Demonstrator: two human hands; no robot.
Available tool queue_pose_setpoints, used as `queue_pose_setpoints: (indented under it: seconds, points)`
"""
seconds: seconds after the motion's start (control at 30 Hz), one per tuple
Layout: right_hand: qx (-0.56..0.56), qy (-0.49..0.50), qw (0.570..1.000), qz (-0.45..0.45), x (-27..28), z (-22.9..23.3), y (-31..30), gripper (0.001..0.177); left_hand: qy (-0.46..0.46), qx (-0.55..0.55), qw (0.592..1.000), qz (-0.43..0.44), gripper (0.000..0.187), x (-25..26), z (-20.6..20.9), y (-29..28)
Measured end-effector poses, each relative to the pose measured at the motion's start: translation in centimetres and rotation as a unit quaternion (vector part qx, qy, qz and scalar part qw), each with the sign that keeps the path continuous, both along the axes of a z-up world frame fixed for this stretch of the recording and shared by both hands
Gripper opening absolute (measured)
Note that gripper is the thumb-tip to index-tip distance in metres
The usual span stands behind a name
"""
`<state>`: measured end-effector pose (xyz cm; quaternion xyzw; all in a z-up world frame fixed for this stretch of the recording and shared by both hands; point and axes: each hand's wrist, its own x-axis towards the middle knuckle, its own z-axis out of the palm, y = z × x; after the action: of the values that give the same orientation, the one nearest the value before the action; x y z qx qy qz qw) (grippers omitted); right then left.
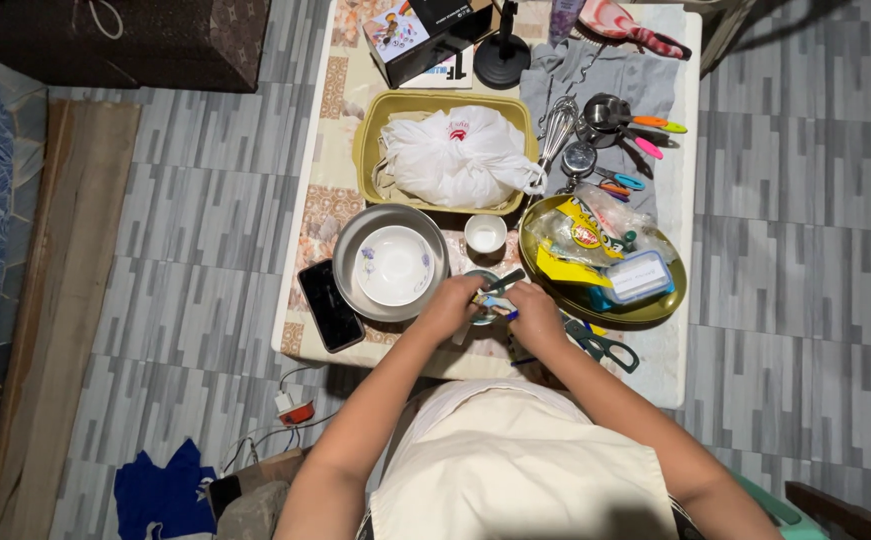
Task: Prepare a drink by mixing ingredients in a cup and bowl using a spoon and small packets.
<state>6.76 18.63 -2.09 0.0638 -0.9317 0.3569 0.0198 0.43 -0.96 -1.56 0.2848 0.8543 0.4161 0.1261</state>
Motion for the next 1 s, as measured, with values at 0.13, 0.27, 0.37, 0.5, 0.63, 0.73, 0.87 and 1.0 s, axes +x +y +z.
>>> queue_pose_setpoints:
  seconds: [0.13, 0.27, 0.37, 0.5, 0.63, 0.73, 0.87, 1.0]
  points:
    - [0.016, 0.000, 1.000, 0.007, 0.0, 0.5, -0.1, 0.030, -0.015, 0.019, 0.999, -0.022, 0.048, 0.2, 0.5, 0.0]
    - [0.028, 0.007, 0.999, 0.018, 0.1, 0.6, -0.3, 0.029, -0.035, 0.020, 0.999, -0.002, 0.052, 0.3, 0.4, -0.1]
    - [0.033, 0.012, 0.999, 0.019, 0.2, 1.1, -0.4, 0.027, -0.049, 0.000, 0.999, 0.012, 0.040, 0.3, 0.1, -0.4]
    - [0.033, 0.031, 0.999, 0.021, 0.2, 1.4, -0.4, 0.038, 0.013, 0.076, 0.996, -0.039, 0.042, 0.0, -0.1, -0.3]
    - [0.012, 0.028, 1.000, -0.001, 0.8, -0.9, 0.6, 0.030, -0.015, 0.009, 1.000, -0.015, 0.029, -0.2, -0.6, 0.1]
    - [-0.080, 0.018, 0.996, -0.039, 1.4, -2.6, 1.9, 0.026, -0.019, -0.063, 0.997, -0.028, 0.028, -0.3, 0.5, 0.6]
    - [-0.489, -0.276, 0.790, -0.248, 2.3, -2.0, 4.4, 0.021, -0.078, 0.087, 0.993, 0.001, 0.046, -1.3, 1.8, 1.2]
    - [-0.755, -0.391, 0.477, -0.222, 5.5, -8.0, 8.5, 0.017, -0.208, 0.285, 0.924, 0.149, 0.039, -0.8, -1.0, 1.7]
